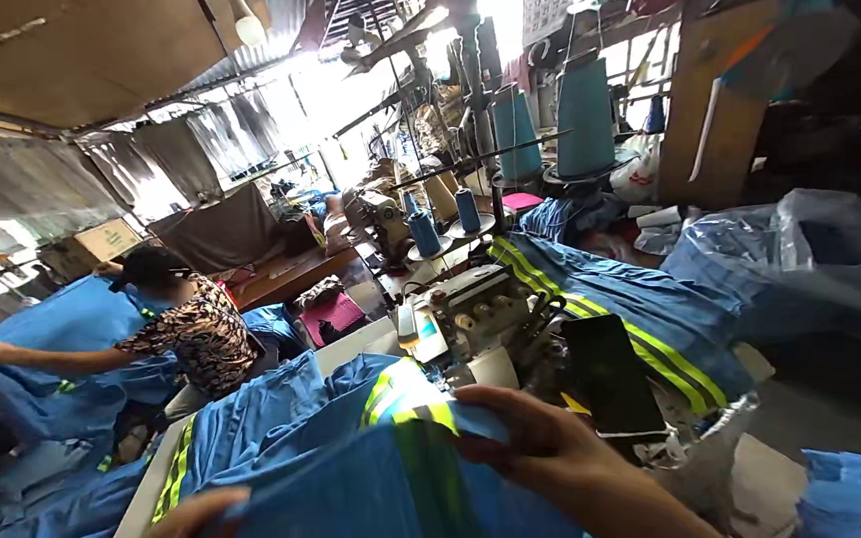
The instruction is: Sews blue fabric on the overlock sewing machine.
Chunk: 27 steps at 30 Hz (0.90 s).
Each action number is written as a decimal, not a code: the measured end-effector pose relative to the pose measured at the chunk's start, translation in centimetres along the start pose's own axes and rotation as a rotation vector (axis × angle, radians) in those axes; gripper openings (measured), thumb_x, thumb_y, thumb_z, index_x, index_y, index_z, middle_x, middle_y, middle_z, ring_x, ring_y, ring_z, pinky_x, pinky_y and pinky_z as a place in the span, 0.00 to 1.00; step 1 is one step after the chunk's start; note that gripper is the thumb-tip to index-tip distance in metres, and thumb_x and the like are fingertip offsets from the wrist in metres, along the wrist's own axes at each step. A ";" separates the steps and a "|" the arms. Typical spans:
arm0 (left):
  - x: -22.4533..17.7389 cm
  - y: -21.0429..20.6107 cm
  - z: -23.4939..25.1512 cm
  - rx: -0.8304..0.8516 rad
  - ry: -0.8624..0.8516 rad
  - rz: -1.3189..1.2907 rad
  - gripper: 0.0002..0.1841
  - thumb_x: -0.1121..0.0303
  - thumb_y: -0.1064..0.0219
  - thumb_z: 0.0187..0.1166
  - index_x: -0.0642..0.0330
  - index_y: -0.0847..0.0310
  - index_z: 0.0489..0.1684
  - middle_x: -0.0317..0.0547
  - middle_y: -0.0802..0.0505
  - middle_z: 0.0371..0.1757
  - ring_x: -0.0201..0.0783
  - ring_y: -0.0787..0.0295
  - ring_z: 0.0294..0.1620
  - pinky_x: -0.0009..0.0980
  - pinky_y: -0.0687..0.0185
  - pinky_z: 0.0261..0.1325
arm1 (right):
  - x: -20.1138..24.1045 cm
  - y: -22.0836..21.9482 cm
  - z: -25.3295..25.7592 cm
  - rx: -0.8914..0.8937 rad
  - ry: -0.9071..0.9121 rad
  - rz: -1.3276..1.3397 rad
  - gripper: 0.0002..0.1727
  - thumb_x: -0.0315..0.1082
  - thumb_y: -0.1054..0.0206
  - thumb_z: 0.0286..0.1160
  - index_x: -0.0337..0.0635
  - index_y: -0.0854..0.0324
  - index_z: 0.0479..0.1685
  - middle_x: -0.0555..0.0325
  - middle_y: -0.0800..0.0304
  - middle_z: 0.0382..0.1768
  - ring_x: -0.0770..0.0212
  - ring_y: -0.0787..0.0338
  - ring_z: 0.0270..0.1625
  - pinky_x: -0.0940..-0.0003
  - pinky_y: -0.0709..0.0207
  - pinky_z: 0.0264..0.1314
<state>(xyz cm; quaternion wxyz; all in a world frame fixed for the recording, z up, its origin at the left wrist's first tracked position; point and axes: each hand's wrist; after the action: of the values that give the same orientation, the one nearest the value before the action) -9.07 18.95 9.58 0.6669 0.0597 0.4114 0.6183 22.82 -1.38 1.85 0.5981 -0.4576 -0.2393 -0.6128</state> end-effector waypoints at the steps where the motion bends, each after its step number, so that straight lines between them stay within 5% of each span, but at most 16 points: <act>1: 2.2 -1.4 1.1 -0.003 0.049 0.133 0.09 0.72 0.29 0.79 0.68 0.11 0.48 0.48 0.04 0.47 0.33 0.07 0.50 0.35 0.10 0.60 | -2.3 0.4 0.7 -0.024 -0.106 0.027 0.29 0.20 0.32 0.73 0.37 0.25 0.78 0.47 0.12 0.67 0.54 0.09 0.63 0.57 0.13 0.68; 4: 6.2 -7.4 2.9 0.131 0.110 0.354 0.19 0.72 0.24 0.70 0.67 0.12 0.60 0.63 0.10 0.65 0.65 0.16 0.69 0.67 0.25 0.71 | -8.5 1.0 1.9 -0.294 -0.342 0.088 0.15 0.16 0.39 0.74 0.30 0.17 0.58 0.47 0.06 0.50 0.54 0.04 0.48 0.58 0.07 0.53; 8: 4.2 -17.4 2.1 0.235 -0.188 0.230 0.32 0.56 0.16 0.60 0.60 0.13 0.66 0.54 0.10 0.68 0.60 0.20 0.77 0.72 0.40 0.81 | -9.4 0.5 1.8 -0.297 -0.419 -0.048 0.10 0.29 0.44 0.88 0.33 0.18 0.51 0.52 0.04 0.31 0.59 0.04 0.30 0.63 0.09 0.37; 10: 2.2 -20.1 1.2 0.251 -0.163 0.057 0.26 0.58 0.19 0.65 0.57 0.11 0.64 0.46 0.05 0.59 0.49 0.12 0.67 0.62 0.30 0.78 | -9.0 0.6 0.7 -0.252 -0.343 -0.350 0.12 0.37 0.38 0.85 0.39 0.12 0.47 0.61 0.08 0.27 0.67 0.10 0.24 0.69 0.13 0.29; 12: 1.2 -20.7 1.3 0.233 -0.064 -0.087 0.11 0.65 0.24 0.74 0.55 0.06 0.51 0.38 0.03 0.47 0.32 0.06 0.52 0.37 0.12 0.63 | -9.5 1.0 -0.4 -0.276 -0.181 -0.656 0.14 0.47 0.31 0.79 0.49 0.07 0.38 0.64 0.13 0.33 0.71 0.15 0.34 0.70 0.19 0.38; 14: 1.3 -20.0 2.1 0.237 -0.001 -0.241 0.05 0.70 0.26 0.76 0.59 0.06 0.43 0.38 0.03 0.43 0.25 0.06 0.45 0.25 0.09 0.54 | -10.5 1.5 -1.2 -0.259 -0.037 -0.762 0.13 0.52 0.28 0.73 0.56 0.06 0.35 0.64 0.16 0.39 0.70 0.17 0.45 0.68 0.20 0.46; 16: 1.7 -19.4 3.1 0.231 0.016 -0.298 0.05 0.71 0.26 0.76 0.58 0.06 0.43 0.37 0.04 0.43 0.24 0.07 0.44 0.23 0.09 0.52 | -11.3 1.7 -2.0 -0.175 -0.016 -0.658 0.11 0.48 0.23 0.69 0.52 0.06 0.37 0.62 0.11 0.50 0.64 0.17 0.61 0.60 0.23 0.65; 17: 2.0 -19.4 3.6 0.217 0.013 -0.283 0.05 0.69 0.26 0.76 0.57 0.06 0.42 0.35 0.03 0.43 0.23 0.07 0.43 0.22 0.09 0.51 | -11.5 1.5 -2.2 -0.164 -0.051 -0.565 0.10 0.44 0.23 0.69 0.48 0.06 0.36 0.63 0.10 0.50 0.67 0.16 0.60 0.65 0.22 0.66; 20: 3.4 -20.7 5.2 0.170 -0.015 -0.173 0.08 0.61 0.27 0.77 0.53 0.05 0.41 0.32 0.03 0.41 0.21 0.08 0.44 0.21 0.12 0.52 | -11.7 0.6 -1.9 -0.276 -0.236 -0.250 0.07 0.34 0.26 0.73 0.40 0.10 0.39 0.62 0.07 0.38 0.72 0.09 0.40 0.72 0.13 0.45; 22: 5.1 -22.1 6.3 0.195 0.003 -0.182 0.07 0.63 0.25 0.75 0.55 0.05 0.40 0.34 0.03 0.41 0.23 0.07 0.45 0.24 0.11 0.55 | -13.1 0.6 -1.1 -0.404 -0.230 -0.268 0.07 0.36 0.25 0.72 0.42 0.10 0.37 0.63 0.08 0.37 0.72 0.11 0.38 0.73 0.14 0.42; 27: 7.7 -23.9 7.9 0.326 0.198 -0.359 0.05 0.69 0.22 0.69 0.56 0.05 0.39 0.36 0.03 0.42 0.30 0.07 0.45 0.29 0.10 0.53 | -16.0 1.3 0.2 -0.516 -0.133 -0.513 0.12 0.38 0.21 0.66 0.41 0.10 0.40 0.48 0.17 0.61 0.70 0.13 0.44 0.76 0.14 0.42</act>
<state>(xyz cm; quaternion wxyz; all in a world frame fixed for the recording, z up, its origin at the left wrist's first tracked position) 13.61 23.65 -2.95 0.7039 0.0317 0.5729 0.4186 21.93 6.77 -11.90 0.2730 -0.5576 -0.2221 -0.7518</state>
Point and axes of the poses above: each hand's wrist, its own z-axis towards the middle knuckle, its own y-axis out of the back of the hand, x = y × z
